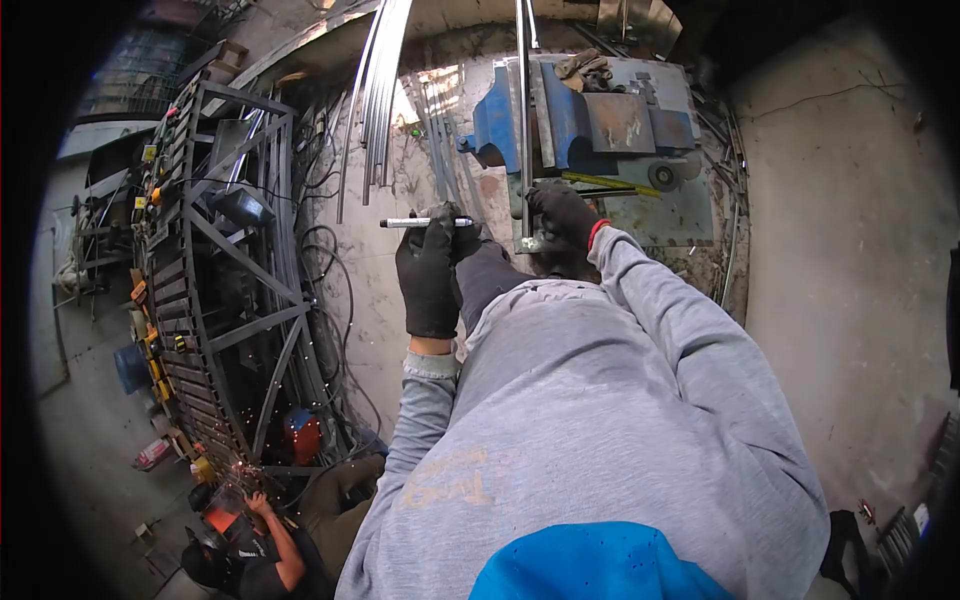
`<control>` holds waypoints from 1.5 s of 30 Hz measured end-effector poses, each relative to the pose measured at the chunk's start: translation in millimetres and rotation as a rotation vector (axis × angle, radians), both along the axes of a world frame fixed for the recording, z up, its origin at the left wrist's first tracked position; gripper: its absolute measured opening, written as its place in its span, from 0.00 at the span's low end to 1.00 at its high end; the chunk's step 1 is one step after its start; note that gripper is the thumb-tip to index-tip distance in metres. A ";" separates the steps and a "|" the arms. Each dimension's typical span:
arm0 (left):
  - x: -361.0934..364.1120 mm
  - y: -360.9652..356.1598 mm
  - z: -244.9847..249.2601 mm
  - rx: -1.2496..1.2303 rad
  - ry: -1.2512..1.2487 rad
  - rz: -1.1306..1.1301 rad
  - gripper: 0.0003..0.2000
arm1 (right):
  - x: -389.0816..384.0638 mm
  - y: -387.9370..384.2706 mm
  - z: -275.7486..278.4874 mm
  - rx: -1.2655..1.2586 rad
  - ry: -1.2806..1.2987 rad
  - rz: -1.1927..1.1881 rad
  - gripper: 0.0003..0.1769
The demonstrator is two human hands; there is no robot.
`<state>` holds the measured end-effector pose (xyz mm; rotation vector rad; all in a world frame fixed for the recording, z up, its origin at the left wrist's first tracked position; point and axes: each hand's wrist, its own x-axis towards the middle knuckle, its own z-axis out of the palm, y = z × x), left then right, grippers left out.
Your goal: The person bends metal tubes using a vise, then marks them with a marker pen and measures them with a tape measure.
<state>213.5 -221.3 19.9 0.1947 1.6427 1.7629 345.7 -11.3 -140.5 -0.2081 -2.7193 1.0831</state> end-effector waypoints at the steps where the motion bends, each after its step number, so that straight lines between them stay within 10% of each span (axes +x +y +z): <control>1: -0.5 1.2 -0.5 -0.001 0.000 -0.003 0.18 | -1.1 -0.6 -6.8 -0.001 0.000 -0.003 0.33; 4: 0.6 3.8 -3.2 -0.019 0.010 -0.013 0.18 | 3.1 -2.5 -26.3 -0.465 -0.149 -0.128 0.27; 6: 2.2 6.2 -3.8 -0.037 0.228 -0.075 0.18 | 11.6 4.0 5.7 0.002 -0.239 -0.074 0.20; 8: 3.1 8.0 1.5 0.001 0.130 -0.062 0.19 | 24.5 11.5 22.4 -0.313 -0.421 -0.269 0.16; 10: 2.6 11.3 8.1 0.053 -0.045 -0.023 0.19 | 41.7 25.6 47.0 -1.894 -0.131 -0.632 0.19; 13: 6.0 20.4 19.5 0.068 -0.050 -0.107 0.20 | 61.4 17.4 91.6 -1.983 0.250 -0.197 0.26; 19: 13.4 43.7 33.5 0.050 0.526 -0.412 0.19 | 58.1 -4.8 175.8 -1.586 0.301 -0.271 0.28; 21: 23.3 55.0 56.7 0.220 -0.057 -0.337 0.17 | 55.6 -7.5 176.0 -1.494 0.309 -0.316 0.27; 23: 30.6 61.4 54.1 0.233 0.060 -0.352 0.16 | 52.2 -6.4 157.7 -2.015 0.656 -0.337 0.20; 34: 49.3 74.4 28.1 0.224 0.562 -0.379 0.15 | 58.1 -16.1 162.1 -2.032 0.655 -0.386 0.12; 37: 55.6 75.0 37.4 0.281 0.259 -0.308 0.14 | 55.3 -20.4 165.7 -2.023 0.654 -0.359 0.12; 45: 56.4 74.7 27.5 0.177 0.456 -0.351 0.13 | 48.4 -29.2 175.6 -1.878 0.603 -0.366 0.12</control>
